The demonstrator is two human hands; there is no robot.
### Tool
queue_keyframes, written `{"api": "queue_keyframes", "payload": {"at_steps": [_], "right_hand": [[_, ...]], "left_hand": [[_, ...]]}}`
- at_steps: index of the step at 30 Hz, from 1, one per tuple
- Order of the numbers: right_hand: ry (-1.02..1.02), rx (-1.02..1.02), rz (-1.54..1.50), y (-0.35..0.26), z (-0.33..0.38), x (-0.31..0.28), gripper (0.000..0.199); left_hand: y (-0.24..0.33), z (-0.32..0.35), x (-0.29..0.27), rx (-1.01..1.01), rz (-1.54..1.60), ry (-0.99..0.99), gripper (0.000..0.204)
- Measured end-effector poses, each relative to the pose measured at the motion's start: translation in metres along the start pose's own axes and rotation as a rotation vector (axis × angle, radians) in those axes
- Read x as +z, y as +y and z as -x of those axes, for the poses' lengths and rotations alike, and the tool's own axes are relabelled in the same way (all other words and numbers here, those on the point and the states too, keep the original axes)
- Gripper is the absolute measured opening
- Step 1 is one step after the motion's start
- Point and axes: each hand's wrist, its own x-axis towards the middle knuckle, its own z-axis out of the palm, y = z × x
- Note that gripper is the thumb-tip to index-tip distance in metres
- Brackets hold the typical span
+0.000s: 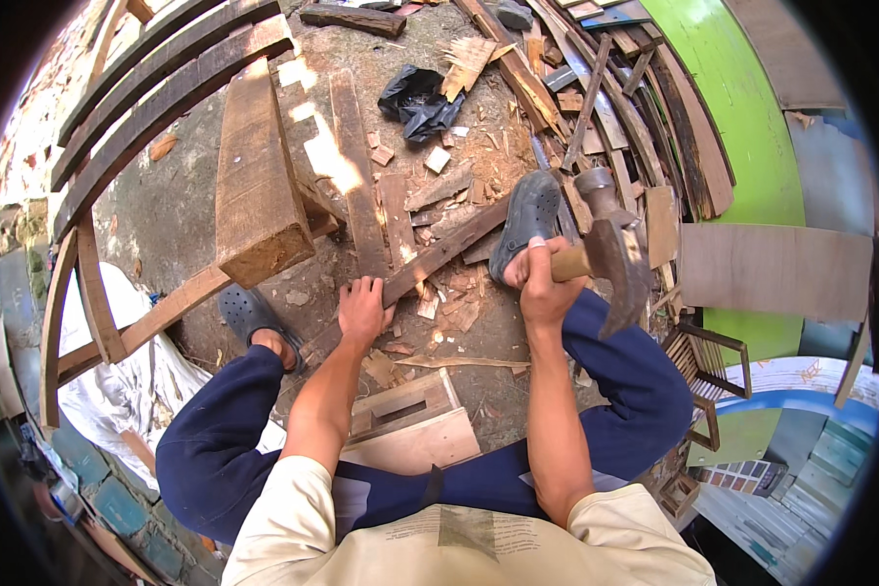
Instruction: The person sits on the ground and repeatedly strikes a piece of wood with a small axe to break it into smaller pieces. The person adjusts the wood position between strikes and continues chopping until the wood is fragmented.
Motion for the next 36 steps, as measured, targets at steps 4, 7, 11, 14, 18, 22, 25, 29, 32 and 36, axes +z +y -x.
{"api": "queue_keyframes", "payload": {"at_steps": [4, 7, 11, 14, 18, 22, 25, 29, 32, 36], "right_hand": [[-0.005, -0.141, 0.154, 0.01, 0.008, 0.02, 0.015], [0.003, -0.142, 0.441, 0.131, 0.05, 0.014, 0.019], [-0.12, 0.705, 0.73, 0.151, 0.023, -0.009, 0.037], [-0.062, 0.219, 0.733, 0.073, 0.003, -0.008, 0.028], [-0.052, -0.143, 0.341, 0.025, 0.001, 0.003, 0.026], [-0.28, -0.736, 0.88, 0.048, 0.033, 0.002, 0.016], [-0.548, 0.049, 1.08, 0.128, 0.061, -0.017, 0.029], [-0.289, 0.45, 1.111, 0.136, 0.076, -0.015, 0.029], [-0.231, 0.159, 0.99, 0.112, 0.081, -0.011, 0.021], [-0.294, -0.44, 0.657, 0.08, 0.076, 0.016, 0.018]], "left_hand": [[-0.002, 0.0, 0.001, -0.001, -0.017, 0.003, 0.051], [0.005, -0.004, -0.002, 0.046, -0.009, 0.046, 0.05], [0.005, -0.004, -0.006, 0.016, -0.007, 0.003, 0.049], [0.002, 0.0, -0.002, -0.013, -0.01, 0.006, 0.05], [0.001, 0.0, -0.005, -0.009, 0.002, -0.001, 0.051], [-0.001, 0.001, -0.005, -0.001, -0.006, 0.003, 0.051], [0.003, -0.003, -0.007, 0.016, 0.016, 0.008, 0.051], [0.006, 0.002, -0.003, -0.004, -0.003, 0.007, 0.051], [0.0, -0.005, -0.005, -0.004, 0.006, 0.014, 0.051], [-0.003, 0.001, 0.0, 0.003, -0.038, -0.016, 0.051]]}}
